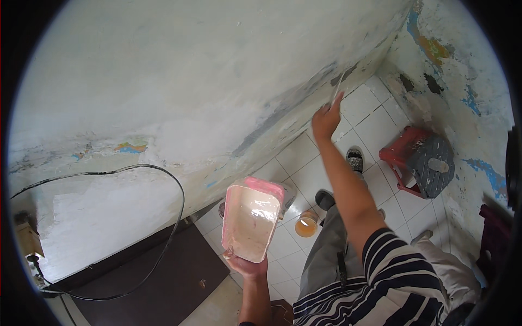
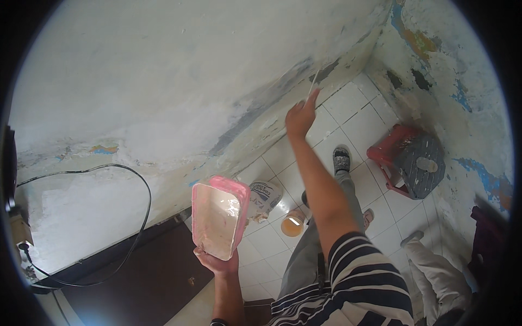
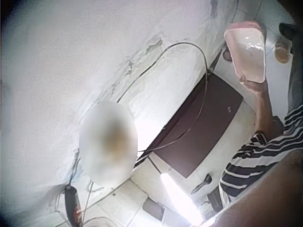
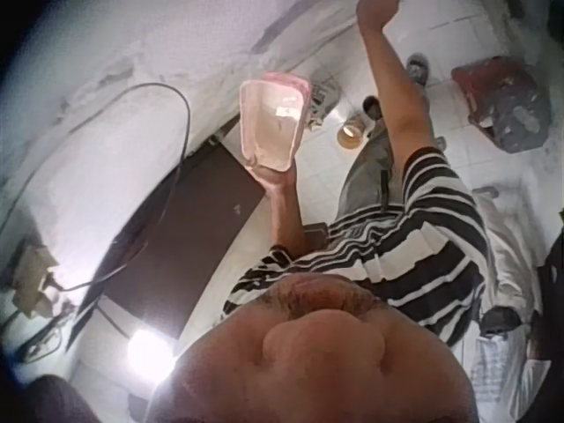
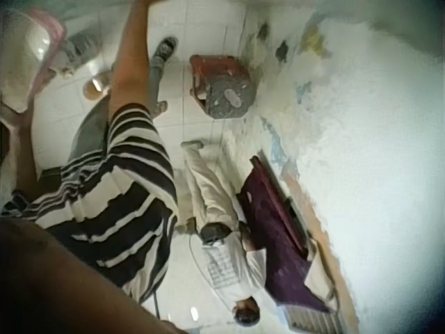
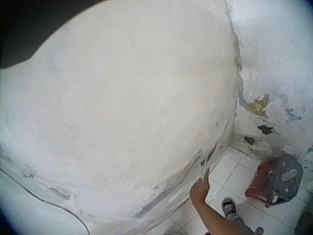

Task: The person applies putty filler from a plastic container to a peeling wall section with a putty knife, smoothing the filler over the damaged area.

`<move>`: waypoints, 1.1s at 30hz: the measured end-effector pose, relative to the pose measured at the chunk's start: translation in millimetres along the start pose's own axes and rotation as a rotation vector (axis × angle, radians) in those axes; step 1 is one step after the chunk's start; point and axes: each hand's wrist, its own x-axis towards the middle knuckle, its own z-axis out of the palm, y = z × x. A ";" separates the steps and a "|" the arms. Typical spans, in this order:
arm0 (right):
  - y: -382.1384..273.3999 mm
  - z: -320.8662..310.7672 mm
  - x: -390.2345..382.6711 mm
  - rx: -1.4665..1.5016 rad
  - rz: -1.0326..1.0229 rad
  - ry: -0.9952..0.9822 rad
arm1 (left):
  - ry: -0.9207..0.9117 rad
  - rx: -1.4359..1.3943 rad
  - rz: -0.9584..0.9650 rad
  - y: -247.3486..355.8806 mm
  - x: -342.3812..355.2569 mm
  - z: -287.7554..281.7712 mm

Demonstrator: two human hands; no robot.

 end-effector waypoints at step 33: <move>-55.6 -43.1 -172.5 0.170 -0.011 -0.652 | 0.043 0.001 0.027 12.3 -8.7 -24.3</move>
